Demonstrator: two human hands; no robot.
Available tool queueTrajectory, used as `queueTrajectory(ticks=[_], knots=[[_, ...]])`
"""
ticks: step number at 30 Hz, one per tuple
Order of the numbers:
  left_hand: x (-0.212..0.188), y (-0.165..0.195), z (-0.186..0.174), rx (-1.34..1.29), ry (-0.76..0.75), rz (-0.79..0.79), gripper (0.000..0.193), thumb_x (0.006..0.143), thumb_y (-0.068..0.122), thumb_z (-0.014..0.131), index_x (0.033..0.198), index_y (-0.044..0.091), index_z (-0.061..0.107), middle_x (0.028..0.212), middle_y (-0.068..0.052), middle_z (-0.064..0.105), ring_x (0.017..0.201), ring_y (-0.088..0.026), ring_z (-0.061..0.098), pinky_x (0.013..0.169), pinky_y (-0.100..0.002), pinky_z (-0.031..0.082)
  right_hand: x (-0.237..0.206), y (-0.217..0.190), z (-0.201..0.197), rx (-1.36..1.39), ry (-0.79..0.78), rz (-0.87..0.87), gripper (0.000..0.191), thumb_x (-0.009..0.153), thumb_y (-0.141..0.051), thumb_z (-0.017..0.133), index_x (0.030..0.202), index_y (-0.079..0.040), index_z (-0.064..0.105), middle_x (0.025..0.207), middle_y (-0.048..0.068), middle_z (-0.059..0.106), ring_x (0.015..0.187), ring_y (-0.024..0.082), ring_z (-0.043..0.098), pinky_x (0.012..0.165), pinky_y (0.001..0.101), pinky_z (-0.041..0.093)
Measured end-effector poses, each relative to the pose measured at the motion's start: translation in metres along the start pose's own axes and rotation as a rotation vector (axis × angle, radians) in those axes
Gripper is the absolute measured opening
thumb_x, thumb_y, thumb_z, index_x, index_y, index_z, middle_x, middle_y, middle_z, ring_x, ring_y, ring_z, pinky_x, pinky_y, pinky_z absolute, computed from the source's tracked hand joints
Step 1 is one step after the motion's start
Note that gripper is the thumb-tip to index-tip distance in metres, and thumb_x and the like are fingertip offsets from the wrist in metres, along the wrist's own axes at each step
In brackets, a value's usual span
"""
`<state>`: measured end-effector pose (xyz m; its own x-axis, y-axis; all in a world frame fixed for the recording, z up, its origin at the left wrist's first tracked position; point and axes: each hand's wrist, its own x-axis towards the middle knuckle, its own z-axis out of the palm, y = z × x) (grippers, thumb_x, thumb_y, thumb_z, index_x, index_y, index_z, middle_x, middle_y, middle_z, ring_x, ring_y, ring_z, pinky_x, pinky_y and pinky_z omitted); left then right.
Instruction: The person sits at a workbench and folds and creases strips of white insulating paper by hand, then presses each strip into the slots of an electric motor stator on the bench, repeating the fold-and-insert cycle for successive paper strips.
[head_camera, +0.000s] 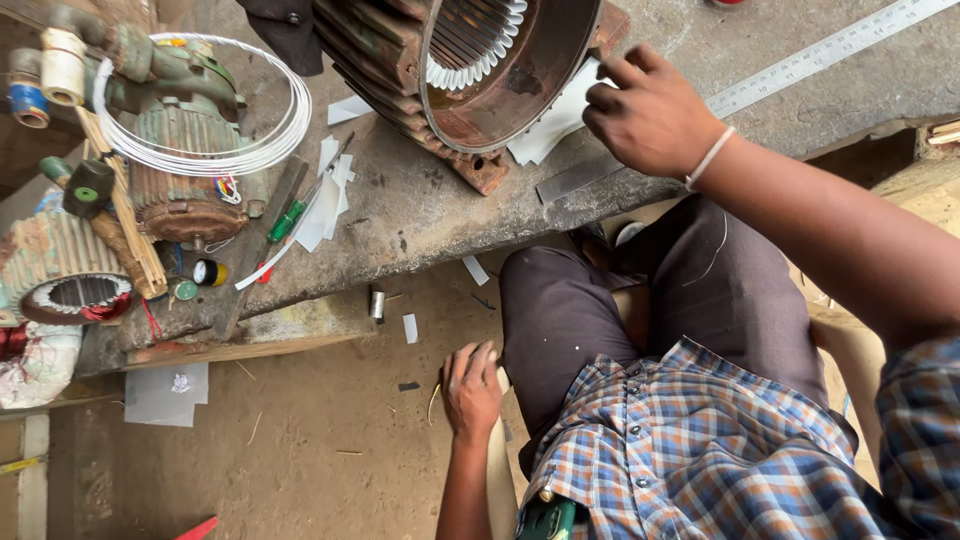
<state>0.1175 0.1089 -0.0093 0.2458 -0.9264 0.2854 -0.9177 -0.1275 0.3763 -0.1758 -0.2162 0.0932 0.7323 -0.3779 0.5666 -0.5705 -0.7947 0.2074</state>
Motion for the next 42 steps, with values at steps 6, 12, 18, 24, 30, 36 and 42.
queueTrajectory(ticks=[6, 12, 18, 24, 30, 36, 42], knots=[[0.041, 0.074, 0.007, -1.016, -0.186, -0.106, 0.046, 0.101, 0.017, 0.065, 0.143, 0.003, 0.053, 0.122, -0.011, 0.070, 0.110, -0.019, 0.071, 0.097, -0.030, 0.057, -0.058, -0.054, -0.059, 0.245, 0.038, 0.118, 0.028, 0.077, -0.018, 0.070, 0.103, -0.008, 0.070, 0.104, 0.010, 0.068, 0.093, 0.028, 0.064, 0.081, 0.0421, 0.052], [0.074, 0.132, 0.034, -1.244, -0.028, -0.179, 0.065, 0.099, 0.003, 0.069, 0.154, 0.000, 0.035, 0.105, -0.010, 0.067, 0.092, -0.014, 0.064, 0.085, -0.026, 0.053, -0.098, -0.148, -0.063, 0.395, 0.099, 0.074, 0.037, 0.072, -0.021, 0.075, 0.106, -0.007, 0.069, 0.117, 0.012, 0.069, 0.099, 0.029, 0.068, 0.079, 0.0404, 0.055], [0.076, 0.142, 0.022, -0.789, -0.040, 0.054, 0.025, 0.100, 0.005, 0.068, 0.124, 0.000, 0.067, 0.115, -0.011, 0.076, 0.087, -0.010, 0.072, 0.075, -0.024, 0.059, -0.109, -0.139, -0.073, 1.128, 0.159, 0.664, 0.047, 0.086, -0.019, 0.077, 0.126, 0.003, 0.064, 0.110, 0.013, 0.068, 0.090, 0.024, 0.068, 0.082, 0.0344, 0.056], [0.071, 0.170, 0.018, -0.900, -0.147, 0.115, 0.027, 0.100, 0.010, 0.071, 0.125, 0.000, 0.068, 0.093, -0.007, 0.076, 0.078, -0.008, 0.069, 0.070, -0.023, 0.056, -0.120, -0.137, -0.054, 1.430, 0.104, 0.833, 0.023, 0.091, -0.003, 0.073, 0.113, 0.000, 0.072, 0.095, 0.008, 0.076, 0.085, 0.011, 0.070, 0.074, 0.0252, 0.059], [0.074, 0.175, 0.030, -0.866, -0.098, 0.090, 0.018, 0.098, 0.012, 0.075, 0.111, -0.001, 0.076, 0.090, -0.008, 0.077, 0.076, -0.009, 0.068, 0.069, -0.022, 0.055, -0.130, -0.128, -0.050, 1.224, 0.296, 0.631, 0.007, 0.092, 0.000, 0.075, 0.098, -0.002, 0.073, 0.096, 0.008, 0.074, 0.090, 0.017, 0.073, 0.080, 0.0284, 0.059], [0.078, 0.178, 0.030, -1.147, -0.225, -0.027, 0.021, 0.096, 0.010, 0.078, 0.114, 0.000, 0.076, 0.101, -0.011, 0.078, 0.090, -0.010, 0.070, 0.081, -0.024, 0.058, -0.130, -0.114, -0.055, 1.187, 0.241, 0.512, 0.014, 0.087, 0.000, 0.075, 0.099, -0.005, 0.077, 0.098, 0.009, 0.072, 0.090, 0.019, 0.073, 0.077, 0.0286, 0.059], [0.074, 0.187, 0.002, -0.680, -0.008, 0.231, 0.014, 0.095, 0.008, 0.078, 0.109, 0.002, 0.077, 0.099, -0.012, 0.078, 0.089, -0.019, 0.078, 0.078, -0.028, 0.062, -0.132, -0.118, -0.055, 1.377, 0.035, 0.825, 0.022, 0.089, -0.009, 0.076, 0.110, -0.002, 0.076, 0.097, 0.009, 0.076, 0.085, 0.015, 0.072, 0.075, 0.0285, 0.057]])
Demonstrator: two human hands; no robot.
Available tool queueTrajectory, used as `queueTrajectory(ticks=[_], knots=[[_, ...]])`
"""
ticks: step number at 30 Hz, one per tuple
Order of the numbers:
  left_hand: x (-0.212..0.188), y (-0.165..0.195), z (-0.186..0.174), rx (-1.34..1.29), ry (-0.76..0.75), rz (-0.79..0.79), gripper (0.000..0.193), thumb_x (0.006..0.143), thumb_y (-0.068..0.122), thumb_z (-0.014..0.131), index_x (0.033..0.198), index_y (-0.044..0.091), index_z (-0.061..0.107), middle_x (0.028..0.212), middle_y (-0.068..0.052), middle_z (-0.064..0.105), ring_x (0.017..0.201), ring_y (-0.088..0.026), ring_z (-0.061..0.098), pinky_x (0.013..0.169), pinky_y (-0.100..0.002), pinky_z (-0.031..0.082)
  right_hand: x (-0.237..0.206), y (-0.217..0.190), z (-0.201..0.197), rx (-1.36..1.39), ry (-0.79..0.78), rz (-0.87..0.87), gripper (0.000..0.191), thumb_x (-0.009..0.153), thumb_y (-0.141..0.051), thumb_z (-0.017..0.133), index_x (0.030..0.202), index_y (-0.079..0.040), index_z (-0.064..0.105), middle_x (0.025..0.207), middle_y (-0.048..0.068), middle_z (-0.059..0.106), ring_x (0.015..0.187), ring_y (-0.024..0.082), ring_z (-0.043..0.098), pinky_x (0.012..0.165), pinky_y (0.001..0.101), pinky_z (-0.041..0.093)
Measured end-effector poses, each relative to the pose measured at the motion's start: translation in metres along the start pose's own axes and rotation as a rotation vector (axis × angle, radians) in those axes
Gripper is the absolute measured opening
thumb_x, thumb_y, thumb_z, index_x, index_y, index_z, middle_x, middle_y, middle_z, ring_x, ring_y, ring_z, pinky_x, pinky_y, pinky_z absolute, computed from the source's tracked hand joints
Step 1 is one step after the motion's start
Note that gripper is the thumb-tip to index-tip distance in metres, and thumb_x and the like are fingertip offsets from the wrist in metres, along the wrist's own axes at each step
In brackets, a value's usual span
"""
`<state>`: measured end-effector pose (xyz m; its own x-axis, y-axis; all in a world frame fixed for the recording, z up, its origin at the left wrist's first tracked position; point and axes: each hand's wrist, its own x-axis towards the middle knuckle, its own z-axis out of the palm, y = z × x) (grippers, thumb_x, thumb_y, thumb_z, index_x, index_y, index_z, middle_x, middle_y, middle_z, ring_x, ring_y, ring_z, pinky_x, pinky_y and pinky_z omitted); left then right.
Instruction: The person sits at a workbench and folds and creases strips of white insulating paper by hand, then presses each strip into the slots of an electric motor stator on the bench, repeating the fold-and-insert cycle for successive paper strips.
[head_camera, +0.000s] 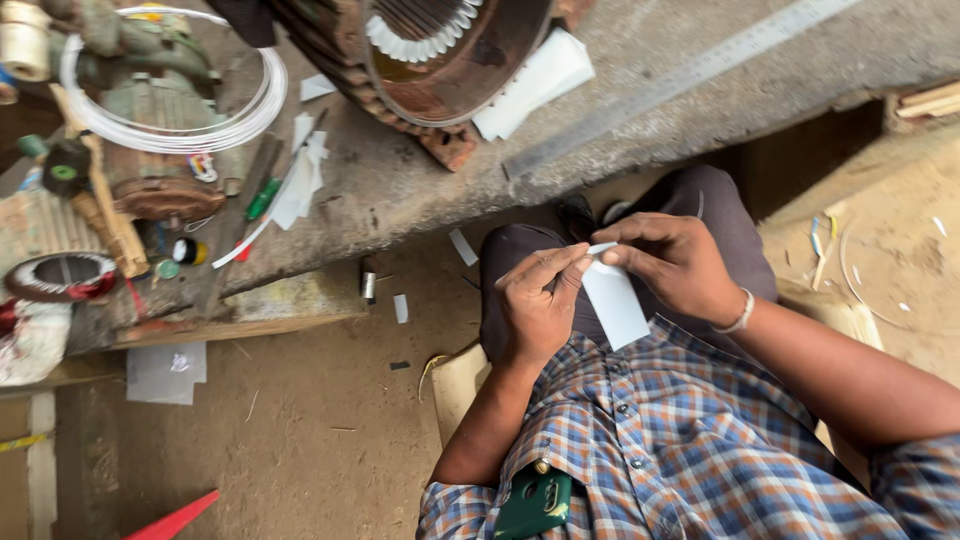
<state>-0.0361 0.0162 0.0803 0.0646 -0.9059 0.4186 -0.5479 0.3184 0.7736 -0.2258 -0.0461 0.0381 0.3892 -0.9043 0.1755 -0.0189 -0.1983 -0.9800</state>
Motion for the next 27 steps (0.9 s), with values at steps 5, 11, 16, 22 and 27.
queueTrajectory(ticks=[5, 11, 16, 22, 27], knots=[[0.001, 0.006, 0.003, 0.002, 0.018, 0.037, 0.013, 0.095, 0.009, 0.077, 0.107, 0.003, 0.076, 0.095, -0.011, 0.077, 0.087, -0.020, 0.078, 0.075, -0.029, 0.062, 0.001, 0.004, -0.001, 0.035, -0.046, -0.051, 0.019, 0.090, -0.012, 0.076, 0.106, -0.002, 0.078, 0.092, 0.008, 0.076, 0.082, 0.013, 0.071, 0.073, 0.0273, 0.057], [0.000, 0.002, 0.004, -0.007, 0.016, 0.040, 0.012, 0.097, 0.010, 0.076, 0.106, 0.003, 0.076, 0.094, -0.010, 0.077, 0.086, -0.020, 0.078, 0.074, -0.030, 0.062, 0.003, 0.004, -0.002, 0.055, -0.073, -0.078, 0.015, 0.093, -0.013, 0.074, 0.102, -0.002, 0.077, 0.091, 0.007, 0.076, 0.082, 0.012, 0.071, 0.073, 0.0268, 0.056], [0.000, 0.002, 0.003, 0.030, -0.010, 0.063, 0.010, 0.099, 0.012, 0.074, 0.104, 0.004, 0.075, 0.094, -0.010, 0.077, 0.086, -0.021, 0.078, 0.073, -0.030, 0.062, 0.002, 0.003, -0.002, 0.051, -0.089, -0.102, 0.013, 0.094, -0.013, 0.073, 0.099, -0.001, 0.077, 0.090, 0.007, 0.076, 0.080, 0.011, 0.070, 0.071, 0.0268, 0.056], [-0.001, 0.001, 0.002, 0.042, -0.018, 0.072, 0.010, 0.099, 0.012, 0.073, 0.102, 0.002, 0.074, 0.092, -0.010, 0.076, 0.085, -0.020, 0.076, 0.071, -0.030, 0.060, -0.001, 0.001, 0.003, 0.119, -0.111, -0.099, 0.014, 0.098, -0.014, 0.069, 0.099, -0.001, 0.073, 0.090, 0.006, 0.072, 0.080, 0.010, 0.067, 0.070, 0.0263, 0.054], [-0.009, -0.008, 0.010, -0.307, -0.023, -0.131, 0.015, 0.095, 0.009, 0.078, 0.104, -0.001, 0.073, 0.092, -0.006, 0.074, 0.083, -0.010, 0.070, 0.072, -0.024, 0.057, -0.002, -0.002, 0.007, 0.075, -0.053, -0.157, 0.012, 0.103, -0.013, 0.066, 0.099, -0.001, 0.067, 0.091, 0.004, 0.064, 0.083, 0.010, 0.059, 0.073, 0.0267, 0.050]])
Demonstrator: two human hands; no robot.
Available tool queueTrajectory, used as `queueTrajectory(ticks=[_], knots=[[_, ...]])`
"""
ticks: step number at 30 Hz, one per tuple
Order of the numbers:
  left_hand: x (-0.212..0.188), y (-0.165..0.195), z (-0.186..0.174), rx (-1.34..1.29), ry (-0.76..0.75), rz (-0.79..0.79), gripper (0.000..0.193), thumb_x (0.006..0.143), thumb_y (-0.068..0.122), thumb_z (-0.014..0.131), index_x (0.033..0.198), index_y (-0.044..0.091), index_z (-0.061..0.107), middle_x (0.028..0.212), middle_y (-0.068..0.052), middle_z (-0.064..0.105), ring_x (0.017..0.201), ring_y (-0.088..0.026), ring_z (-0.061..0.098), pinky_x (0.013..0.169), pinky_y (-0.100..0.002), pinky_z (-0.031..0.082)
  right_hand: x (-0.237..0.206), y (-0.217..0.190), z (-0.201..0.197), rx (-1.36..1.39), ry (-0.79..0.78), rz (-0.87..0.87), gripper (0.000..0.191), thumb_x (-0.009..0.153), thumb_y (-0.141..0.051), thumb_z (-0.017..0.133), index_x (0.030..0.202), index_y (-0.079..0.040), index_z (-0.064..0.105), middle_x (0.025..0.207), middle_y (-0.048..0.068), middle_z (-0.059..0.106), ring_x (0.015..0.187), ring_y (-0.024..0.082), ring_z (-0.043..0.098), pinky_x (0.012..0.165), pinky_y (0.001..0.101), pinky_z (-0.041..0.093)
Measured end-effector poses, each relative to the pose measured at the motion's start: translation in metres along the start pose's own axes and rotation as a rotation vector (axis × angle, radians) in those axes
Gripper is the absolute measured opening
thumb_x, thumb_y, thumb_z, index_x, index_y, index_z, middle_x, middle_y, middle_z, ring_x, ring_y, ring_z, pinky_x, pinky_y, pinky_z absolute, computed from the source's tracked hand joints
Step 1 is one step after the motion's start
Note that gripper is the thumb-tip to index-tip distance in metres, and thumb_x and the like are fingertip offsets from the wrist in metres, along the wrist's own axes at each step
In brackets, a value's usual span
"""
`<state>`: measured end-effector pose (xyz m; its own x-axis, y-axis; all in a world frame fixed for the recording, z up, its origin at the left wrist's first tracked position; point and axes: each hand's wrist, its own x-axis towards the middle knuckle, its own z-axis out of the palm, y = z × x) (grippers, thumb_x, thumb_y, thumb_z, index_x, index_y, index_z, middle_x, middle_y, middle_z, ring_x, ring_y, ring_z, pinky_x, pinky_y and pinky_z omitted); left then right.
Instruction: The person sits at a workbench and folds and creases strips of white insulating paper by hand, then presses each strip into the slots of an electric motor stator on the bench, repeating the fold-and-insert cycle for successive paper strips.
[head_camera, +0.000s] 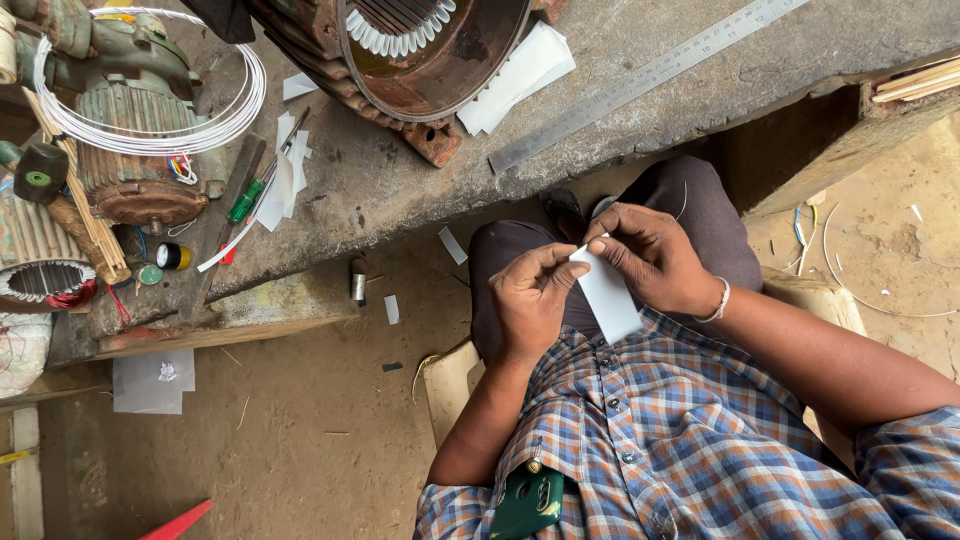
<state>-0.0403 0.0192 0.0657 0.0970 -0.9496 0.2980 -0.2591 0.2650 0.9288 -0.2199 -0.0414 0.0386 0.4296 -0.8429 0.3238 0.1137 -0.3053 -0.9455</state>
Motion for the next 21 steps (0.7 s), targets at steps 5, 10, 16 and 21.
queueTrajectory(ticks=[5, 10, 16, 21], knots=[[-0.006, -0.017, -0.001, -0.215, -0.002, -0.078, 0.010, 0.098, 0.004, 0.074, 0.105, -0.003, 0.073, 0.106, -0.003, 0.068, 0.091, -0.009, 0.065, 0.080, -0.022, 0.054, -0.002, 0.002, 0.001, 0.121, -0.036, 0.022, 0.014, 0.103, -0.015, 0.063, 0.103, 0.000, 0.065, 0.095, 0.003, 0.061, 0.088, 0.008, 0.057, 0.077, 0.0263, 0.050], [-0.002, -0.034, -0.006, -0.410, -0.068, -0.184, 0.008, 0.097, 0.003, 0.074, 0.103, -0.002, 0.072, 0.097, -0.004, 0.072, 0.091, -0.009, 0.068, 0.083, -0.022, 0.056, -0.001, 0.016, -0.005, 0.377, -0.136, 0.212, 0.016, 0.102, -0.017, 0.064, 0.101, -0.002, 0.066, 0.097, 0.001, 0.064, 0.093, 0.008, 0.058, 0.084, 0.0262, 0.049], [-0.009, -0.046, -0.004, -0.554, -0.120, -0.228, 0.007, 0.100, 0.004, 0.074, 0.105, -0.001, 0.073, 0.095, -0.004, 0.073, 0.088, -0.007, 0.066, 0.081, -0.021, 0.054, -0.003, 0.042, -0.005, 0.570, -0.167, 0.399, 0.020, 0.096, -0.020, 0.072, 0.098, 0.000, 0.072, 0.090, 0.001, 0.071, 0.086, 0.009, 0.062, 0.080, 0.0263, 0.049], [-0.006, -0.051, -0.005, -0.626, -0.121, -0.287, 0.010, 0.100, 0.005, 0.071, 0.108, -0.001, 0.072, 0.096, -0.001, 0.070, 0.089, -0.006, 0.062, 0.084, -0.020, 0.051, -0.008, 0.060, 0.000, 0.759, -0.166, 0.445, 0.023, 0.095, -0.020, 0.077, 0.099, 0.002, 0.073, 0.089, 0.002, 0.071, 0.081, 0.009, 0.061, 0.073, 0.0256, 0.048]])
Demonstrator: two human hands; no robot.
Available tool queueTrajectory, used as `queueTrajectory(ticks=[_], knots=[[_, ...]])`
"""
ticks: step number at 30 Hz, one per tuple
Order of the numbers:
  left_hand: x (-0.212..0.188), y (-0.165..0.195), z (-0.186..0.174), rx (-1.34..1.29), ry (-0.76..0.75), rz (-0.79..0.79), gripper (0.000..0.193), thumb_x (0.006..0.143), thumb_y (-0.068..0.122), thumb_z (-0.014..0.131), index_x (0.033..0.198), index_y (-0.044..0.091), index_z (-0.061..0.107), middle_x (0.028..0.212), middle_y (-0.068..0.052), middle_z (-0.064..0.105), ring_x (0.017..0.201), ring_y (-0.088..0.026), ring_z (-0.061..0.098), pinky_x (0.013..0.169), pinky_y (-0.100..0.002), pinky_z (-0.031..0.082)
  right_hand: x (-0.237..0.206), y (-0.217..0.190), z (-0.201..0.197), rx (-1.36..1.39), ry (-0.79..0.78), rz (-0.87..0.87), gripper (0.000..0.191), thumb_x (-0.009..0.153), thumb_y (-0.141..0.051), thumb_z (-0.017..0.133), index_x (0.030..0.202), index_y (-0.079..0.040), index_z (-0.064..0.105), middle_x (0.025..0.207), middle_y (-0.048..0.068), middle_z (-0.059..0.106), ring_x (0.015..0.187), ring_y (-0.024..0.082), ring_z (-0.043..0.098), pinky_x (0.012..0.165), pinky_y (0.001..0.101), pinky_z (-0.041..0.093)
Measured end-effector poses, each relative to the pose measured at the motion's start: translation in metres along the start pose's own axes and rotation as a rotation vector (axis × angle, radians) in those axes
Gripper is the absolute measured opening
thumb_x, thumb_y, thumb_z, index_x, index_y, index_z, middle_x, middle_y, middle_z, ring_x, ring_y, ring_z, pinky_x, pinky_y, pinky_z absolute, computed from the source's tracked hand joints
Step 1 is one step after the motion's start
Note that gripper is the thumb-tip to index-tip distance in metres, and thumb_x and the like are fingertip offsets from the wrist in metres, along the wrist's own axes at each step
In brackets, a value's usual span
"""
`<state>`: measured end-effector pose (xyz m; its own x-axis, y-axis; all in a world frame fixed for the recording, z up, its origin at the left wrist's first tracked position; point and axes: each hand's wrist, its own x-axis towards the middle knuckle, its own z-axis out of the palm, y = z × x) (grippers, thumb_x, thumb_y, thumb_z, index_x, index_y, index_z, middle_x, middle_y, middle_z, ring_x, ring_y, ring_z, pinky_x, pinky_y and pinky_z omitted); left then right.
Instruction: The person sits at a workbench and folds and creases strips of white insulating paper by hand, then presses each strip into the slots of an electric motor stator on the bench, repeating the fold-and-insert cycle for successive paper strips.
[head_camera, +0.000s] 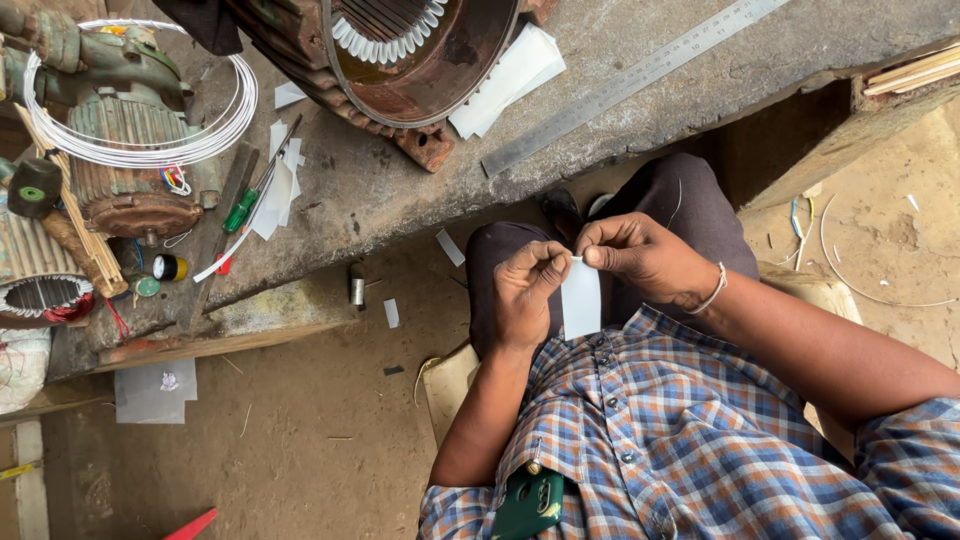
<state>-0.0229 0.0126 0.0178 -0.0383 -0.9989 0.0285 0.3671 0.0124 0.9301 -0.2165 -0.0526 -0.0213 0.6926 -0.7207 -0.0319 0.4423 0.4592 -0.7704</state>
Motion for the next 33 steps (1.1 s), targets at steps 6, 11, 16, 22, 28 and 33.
queueTrajectory(ticks=[6, 11, 16, 22, 28, 33], knots=[[-0.003, 0.002, 0.001, -0.011, -0.050, -0.035, 0.010, 0.103, 0.005, 0.069, 0.109, -0.002, 0.072, 0.094, 0.001, 0.065, 0.087, -0.005, 0.057, 0.082, -0.019, 0.048, 0.005, 0.011, -0.008, 0.113, 0.015, 0.015, 0.020, 0.092, -0.014, 0.079, 0.102, 0.003, 0.073, 0.090, 0.004, 0.072, 0.081, 0.010, 0.062, 0.072, 0.0249, 0.048], [-0.002, 0.001, 0.002, -0.009, -0.047, -0.005, 0.010, 0.103, 0.005, 0.068, 0.111, -0.001, 0.072, 0.095, 0.000, 0.068, 0.088, -0.005, 0.059, 0.084, -0.020, 0.049, 0.002, 0.017, -0.013, 0.235, -0.087, 0.003, 0.019, 0.092, -0.013, 0.078, 0.100, 0.003, 0.073, 0.095, 0.006, 0.074, 0.088, 0.014, 0.068, 0.082, 0.0272, 0.054], [-0.002, -0.001, 0.003, 0.001, -0.052, -0.048, 0.009, 0.104, 0.005, 0.068, 0.110, -0.001, 0.072, 0.095, 0.000, 0.067, 0.088, -0.005, 0.060, 0.082, -0.020, 0.050, 0.008, 0.021, -0.016, 0.307, -0.028, 0.018, 0.018, 0.093, -0.010, 0.077, 0.103, 0.003, 0.073, 0.095, 0.010, 0.074, 0.086, 0.016, 0.070, 0.078, 0.0279, 0.056], [0.002, -0.003, 0.000, -0.034, -0.014, -0.005, 0.008, 0.103, 0.005, 0.069, 0.109, 0.000, 0.071, 0.098, -0.001, 0.068, 0.090, -0.005, 0.060, 0.085, -0.020, 0.050, 0.005, 0.022, -0.015, 0.319, -0.061, 0.010, 0.018, 0.094, -0.010, 0.075, 0.104, 0.004, 0.071, 0.098, 0.008, 0.074, 0.089, 0.015, 0.071, 0.082, 0.0266, 0.057], [0.001, 0.000, 0.005, 0.096, -0.001, -0.030, 0.007, 0.101, 0.002, 0.066, 0.104, -0.001, 0.070, 0.094, 0.001, 0.063, 0.085, -0.005, 0.056, 0.078, -0.019, 0.046, 0.008, 0.021, -0.018, 0.276, -0.013, 0.035, 0.017, 0.097, -0.014, 0.073, 0.103, 0.002, 0.072, 0.092, 0.007, 0.073, 0.083, 0.013, 0.067, 0.074, 0.0270, 0.054], [0.006, 0.004, 0.008, 0.245, -0.010, 0.075, 0.003, 0.100, 0.001, 0.064, 0.100, -0.001, 0.067, 0.090, 0.002, 0.063, 0.083, -0.005, 0.055, 0.077, -0.020, 0.046, 0.010, 0.023, -0.012, 0.290, 0.024, 0.013, 0.018, 0.090, -0.016, 0.077, 0.097, -0.001, 0.071, 0.086, 0.002, 0.070, 0.077, 0.012, 0.064, 0.070, 0.0272, 0.052]])
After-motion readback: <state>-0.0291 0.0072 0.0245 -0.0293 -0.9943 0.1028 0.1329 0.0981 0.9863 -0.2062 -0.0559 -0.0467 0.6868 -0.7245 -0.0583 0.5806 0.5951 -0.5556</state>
